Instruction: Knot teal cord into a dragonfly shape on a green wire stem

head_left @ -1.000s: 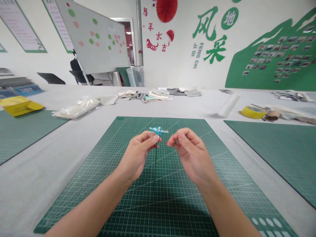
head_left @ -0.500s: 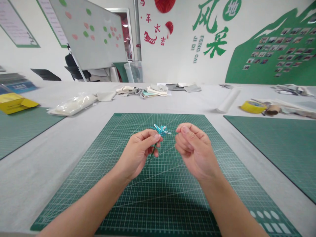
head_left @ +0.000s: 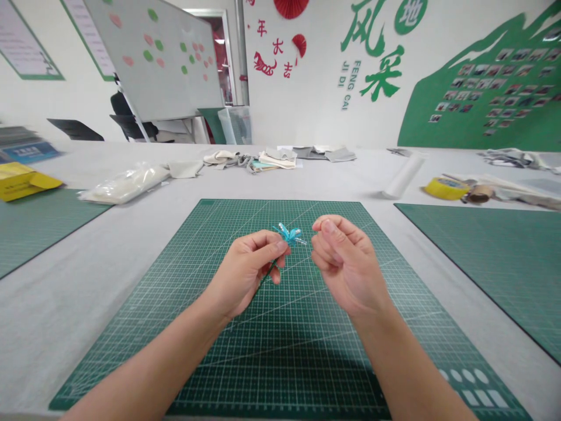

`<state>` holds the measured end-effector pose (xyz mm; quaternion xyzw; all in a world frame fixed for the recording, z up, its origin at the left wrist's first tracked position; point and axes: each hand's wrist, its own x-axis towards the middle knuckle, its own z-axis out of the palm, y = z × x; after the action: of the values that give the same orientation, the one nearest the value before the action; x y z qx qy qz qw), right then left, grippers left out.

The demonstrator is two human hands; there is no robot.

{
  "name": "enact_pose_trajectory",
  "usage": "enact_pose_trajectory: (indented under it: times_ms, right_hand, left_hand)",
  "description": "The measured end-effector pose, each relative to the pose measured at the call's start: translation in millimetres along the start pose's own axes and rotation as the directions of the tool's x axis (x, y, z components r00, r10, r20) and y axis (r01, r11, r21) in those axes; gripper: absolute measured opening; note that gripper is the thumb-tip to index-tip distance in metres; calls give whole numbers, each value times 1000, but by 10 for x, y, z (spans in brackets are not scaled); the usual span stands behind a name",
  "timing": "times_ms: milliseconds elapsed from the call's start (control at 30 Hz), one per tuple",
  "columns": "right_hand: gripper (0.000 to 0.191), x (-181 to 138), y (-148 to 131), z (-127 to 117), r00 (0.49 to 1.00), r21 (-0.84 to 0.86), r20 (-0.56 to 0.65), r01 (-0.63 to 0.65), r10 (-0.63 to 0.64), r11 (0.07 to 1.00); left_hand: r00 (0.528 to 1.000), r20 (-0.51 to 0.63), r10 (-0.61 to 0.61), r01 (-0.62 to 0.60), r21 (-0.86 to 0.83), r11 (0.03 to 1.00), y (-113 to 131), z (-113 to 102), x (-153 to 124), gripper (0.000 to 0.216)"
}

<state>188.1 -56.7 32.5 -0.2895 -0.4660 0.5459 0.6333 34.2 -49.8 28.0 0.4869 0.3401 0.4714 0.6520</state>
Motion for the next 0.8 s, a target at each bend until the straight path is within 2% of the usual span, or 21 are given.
enact_pose_trajectory:
  times_ms: [267, 367, 533, 800]
  right_hand:
    - [11, -20, 5, 2, 999, -14, 20, 49, -49, 999]
    - [12, -36, -7, -6, 997, -47, 54, 57, -54, 997]
    - [12, -85, -39, -15, 984, -128, 164, 91, -69, 988]
    - [8, -114, -24, -36, 967, -235, 220, 178, -126, 956]
  left_hand:
    - [988, -35, 152, -140, 229, 963, -39, -6, 14, 16]
    - [967, -59, 246, -218, 299, 929, -74, -27, 21, 14]
    - [924, -124, 363, -309, 320, 896, -97, -45, 34, 8]
    - [906, -36, 421, -379, 368, 849, -133, -62, 62, 10]
